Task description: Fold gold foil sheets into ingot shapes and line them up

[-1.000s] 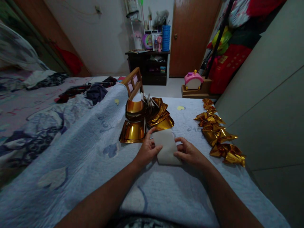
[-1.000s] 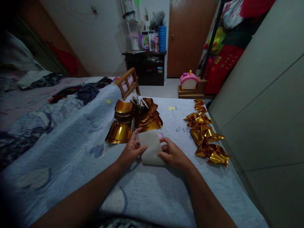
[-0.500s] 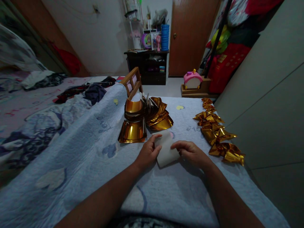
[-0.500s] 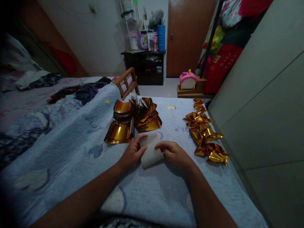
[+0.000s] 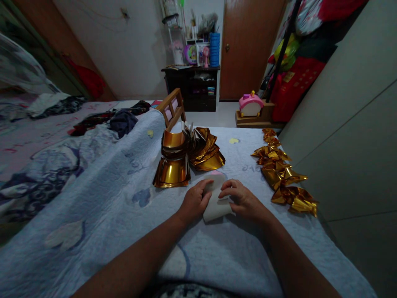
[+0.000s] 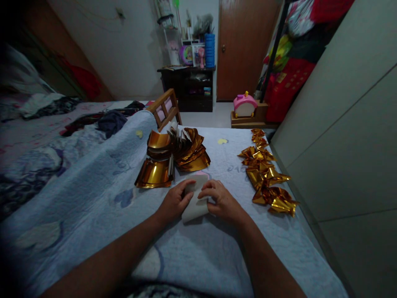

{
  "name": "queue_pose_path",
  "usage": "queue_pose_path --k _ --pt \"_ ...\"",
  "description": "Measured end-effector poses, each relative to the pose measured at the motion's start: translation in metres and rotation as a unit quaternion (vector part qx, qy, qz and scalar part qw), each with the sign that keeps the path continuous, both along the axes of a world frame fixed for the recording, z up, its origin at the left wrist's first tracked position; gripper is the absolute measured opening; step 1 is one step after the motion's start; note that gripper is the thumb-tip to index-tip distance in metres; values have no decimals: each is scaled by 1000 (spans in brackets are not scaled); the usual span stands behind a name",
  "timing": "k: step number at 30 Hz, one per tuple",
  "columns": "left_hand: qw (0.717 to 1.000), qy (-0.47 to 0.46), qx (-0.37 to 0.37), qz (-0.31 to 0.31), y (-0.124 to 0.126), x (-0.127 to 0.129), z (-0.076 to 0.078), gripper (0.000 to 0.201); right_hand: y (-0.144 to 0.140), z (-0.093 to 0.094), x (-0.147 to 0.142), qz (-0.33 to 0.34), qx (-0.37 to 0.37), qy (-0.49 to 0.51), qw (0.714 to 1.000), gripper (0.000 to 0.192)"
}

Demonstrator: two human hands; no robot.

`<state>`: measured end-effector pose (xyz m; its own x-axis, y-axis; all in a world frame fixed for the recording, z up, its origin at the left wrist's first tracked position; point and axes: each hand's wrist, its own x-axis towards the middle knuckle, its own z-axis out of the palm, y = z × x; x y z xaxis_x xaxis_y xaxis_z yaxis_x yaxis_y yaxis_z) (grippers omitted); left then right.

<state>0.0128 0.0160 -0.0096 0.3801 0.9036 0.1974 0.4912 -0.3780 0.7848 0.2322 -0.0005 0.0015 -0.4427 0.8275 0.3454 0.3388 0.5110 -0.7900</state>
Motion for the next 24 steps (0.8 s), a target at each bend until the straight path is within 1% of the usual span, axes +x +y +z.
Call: queue_pose_path --k 2,4,6,8,10,11,13,15,17,19,21,24 --pt "1000 18 7 -3 1 0 -1 44 0 3 1 40 -24 0 999 31" --pt "998 51 29 -17 2 -1 -2 42 0 5 2 63 -58 3 996 24" --pt "994 88 60 -18 2 -1 -1 42 0 8 2 68 -98 -1 993 21" --pt "990 112 89 0 1 -2 -1 46 -1 11 2 64 -133 -9 989 18" --pt "987 116 106 13 1 -4 0 48 -2 14 0 59 -154 -8 986 17" --pt "988 114 108 7 1 -5 0 47 -3 16 0 55 -159 -4 986 18" --pt "989 106 94 -32 2 -7 0 36 -3 18 -2 43 -169 -4 985 20" --pt "990 93 68 -80 4 -8 1 25 -3 19 -2 14 -175 -23 984 21" --pt "990 79 45 -106 6 -9 1 24 -3 17 -2 -24 -175 -49 983 22" --pt "993 58 25 -104 6 -10 2 31 -2 15 -2 -56 -171 -68 981 20" --pt "996 23 -10 -89 6 -11 3 39 -2 12 -2 -78 -174 -78 979 16" --pt "994 -53 -78 -52 5 -14 8 38 -1 8 -3 -101 -176 -89 975 10"
